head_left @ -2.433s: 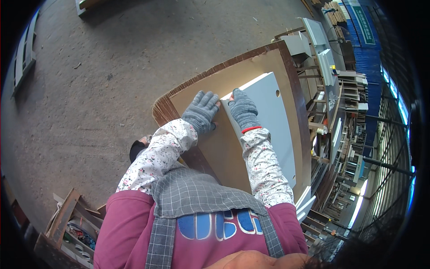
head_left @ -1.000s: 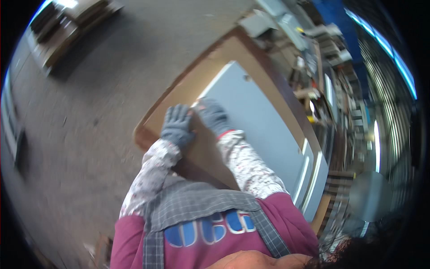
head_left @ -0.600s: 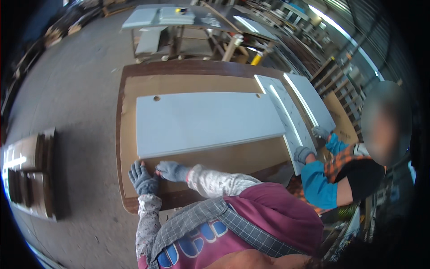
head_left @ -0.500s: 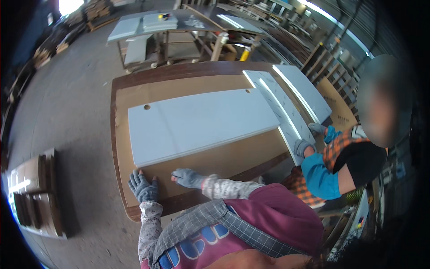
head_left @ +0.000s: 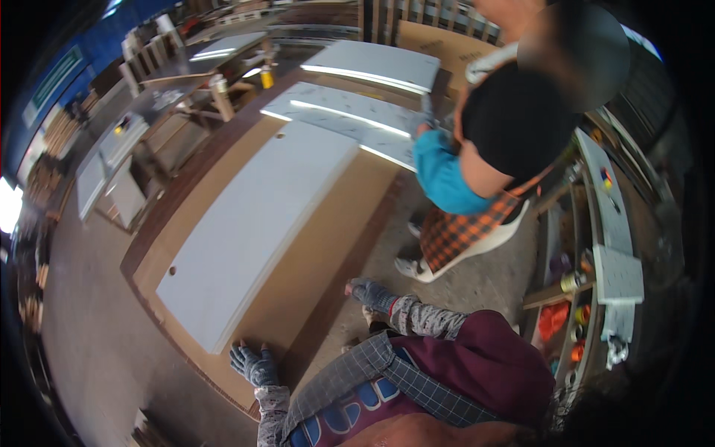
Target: Trimming the excess protective film or edging of white laminated furniture panels using a utility knife.
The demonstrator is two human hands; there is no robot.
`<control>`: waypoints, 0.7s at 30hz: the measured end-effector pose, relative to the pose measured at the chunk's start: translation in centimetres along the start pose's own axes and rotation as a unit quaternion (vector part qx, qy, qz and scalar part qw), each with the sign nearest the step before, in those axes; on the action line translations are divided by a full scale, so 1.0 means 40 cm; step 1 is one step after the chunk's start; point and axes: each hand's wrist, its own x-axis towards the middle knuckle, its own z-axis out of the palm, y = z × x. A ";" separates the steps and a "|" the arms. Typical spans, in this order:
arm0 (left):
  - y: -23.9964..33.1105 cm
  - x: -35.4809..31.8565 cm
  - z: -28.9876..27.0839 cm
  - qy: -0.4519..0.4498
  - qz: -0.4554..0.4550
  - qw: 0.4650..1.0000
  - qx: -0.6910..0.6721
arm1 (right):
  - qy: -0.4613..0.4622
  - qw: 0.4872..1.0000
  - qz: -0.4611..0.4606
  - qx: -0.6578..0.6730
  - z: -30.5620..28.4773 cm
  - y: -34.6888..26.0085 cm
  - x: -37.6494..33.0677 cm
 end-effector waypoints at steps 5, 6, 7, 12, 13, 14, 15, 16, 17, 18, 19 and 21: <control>0.225 0.015 0.045 -0.074 0.171 0.977 -0.104 | 0.191 0.956 0.207 -0.081 -0.167 0.088 -0.206; 0.254 0.003 0.053 -0.074 0.219 0.964 -0.133 | 0.190 0.949 0.231 -0.101 -0.193 0.096 -0.257; 0.292 -0.010 0.061 -0.105 0.248 0.953 -0.139 | 0.191 0.940 0.255 -0.118 -0.224 0.117 -0.306; 0.453 -0.098 0.064 -0.147 0.468 0.850 -0.194 | 0.360 0.827 0.321 -0.288 -0.380 0.431 -0.582; 0.464 -0.126 0.054 -0.242 0.386 0.856 -0.245 | 0.396 0.794 0.298 -0.353 -0.391 0.487 -0.623; 0.492 -0.156 0.050 -0.339 0.305 0.842 -0.289 | 0.414 0.785 0.310 -0.341 -0.396 0.448 -0.679; 0.525 -0.177 0.042 -0.348 0.324 0.832 -0.286 | 0.454 0.763 0.347 -0.302 -0.404 0.396 -0.735; 0.562 -0.198 0.018 -0.390 0.284 0.834 -0.266 | 0.490 0.739 0.380 -0.264 -0.414 0.350 -0.788; 0.612 -0.224 -0.008 -0.434 0.249 0.831 -0.243 | 0.570 0.731 0.323 -0.190 -0.429 0.461 -0.869; 0.644 -0.250 -0.019 -0.465 0.201 0.835 -0.215 | 0.574 0.730 0.324 -0.181 -0.436 0.458 -0.918; 0.600 -0.286 0.143 -0.406 0.253 0.852 -0.211 | 0.539 0.741 0.367 -0.160 -0.441 0.393 -0.977; 0.648 -0.350 0.210 -0.419 0.281 0.841 -0.196 | 0.506 0.748 0.411 -0.124 -0.480 0.369 -1.080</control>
